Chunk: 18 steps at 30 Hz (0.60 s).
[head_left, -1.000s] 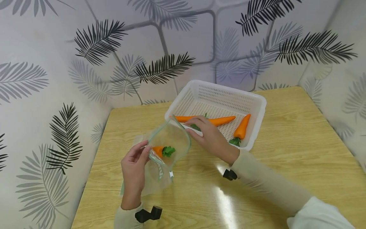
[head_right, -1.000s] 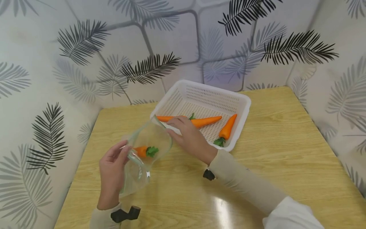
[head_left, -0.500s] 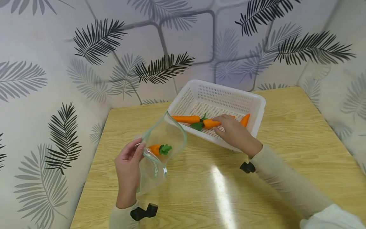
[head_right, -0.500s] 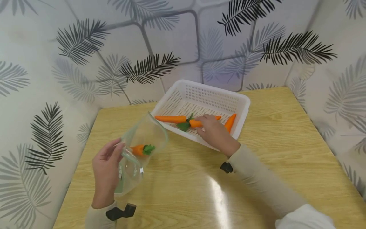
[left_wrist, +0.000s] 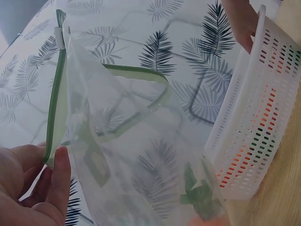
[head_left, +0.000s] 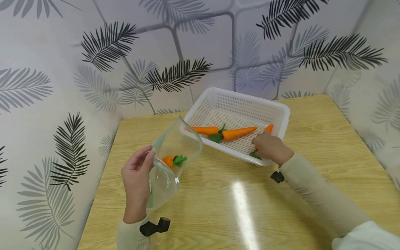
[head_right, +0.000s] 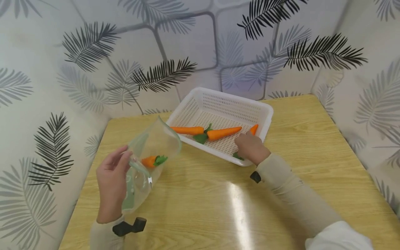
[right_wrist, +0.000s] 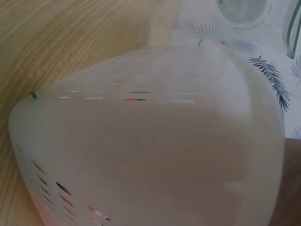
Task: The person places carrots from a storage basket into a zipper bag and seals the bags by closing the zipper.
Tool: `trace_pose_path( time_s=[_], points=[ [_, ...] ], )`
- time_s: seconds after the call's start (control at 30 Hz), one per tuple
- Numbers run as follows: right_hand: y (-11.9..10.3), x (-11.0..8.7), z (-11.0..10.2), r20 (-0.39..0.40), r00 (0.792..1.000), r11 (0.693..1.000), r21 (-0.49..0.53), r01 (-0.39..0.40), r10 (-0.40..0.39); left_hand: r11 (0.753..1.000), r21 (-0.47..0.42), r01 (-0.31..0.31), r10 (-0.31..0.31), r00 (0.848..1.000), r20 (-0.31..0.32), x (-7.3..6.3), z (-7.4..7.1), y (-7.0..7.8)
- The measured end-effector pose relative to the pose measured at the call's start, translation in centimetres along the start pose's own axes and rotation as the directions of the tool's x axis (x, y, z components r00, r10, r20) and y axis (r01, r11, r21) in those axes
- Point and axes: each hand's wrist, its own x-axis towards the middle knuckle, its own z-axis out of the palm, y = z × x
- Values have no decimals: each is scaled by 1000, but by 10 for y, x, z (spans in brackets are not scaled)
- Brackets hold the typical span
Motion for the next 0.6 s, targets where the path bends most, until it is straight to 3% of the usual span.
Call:
trace_pose_path(
  time_s=[0.33, 0.6],
  points=[
    [-1, 0, 4, 58, 998, 999, -42, 18, -16, 1000, 4, -2, 2, 1000, -15, 2, 6, 7],
    [-4, 6, 9, 59, 998, 998, -45, 39, -37, 998, -65, -13, 13, 1000, 14, 0, 12, 6]
  ],
)
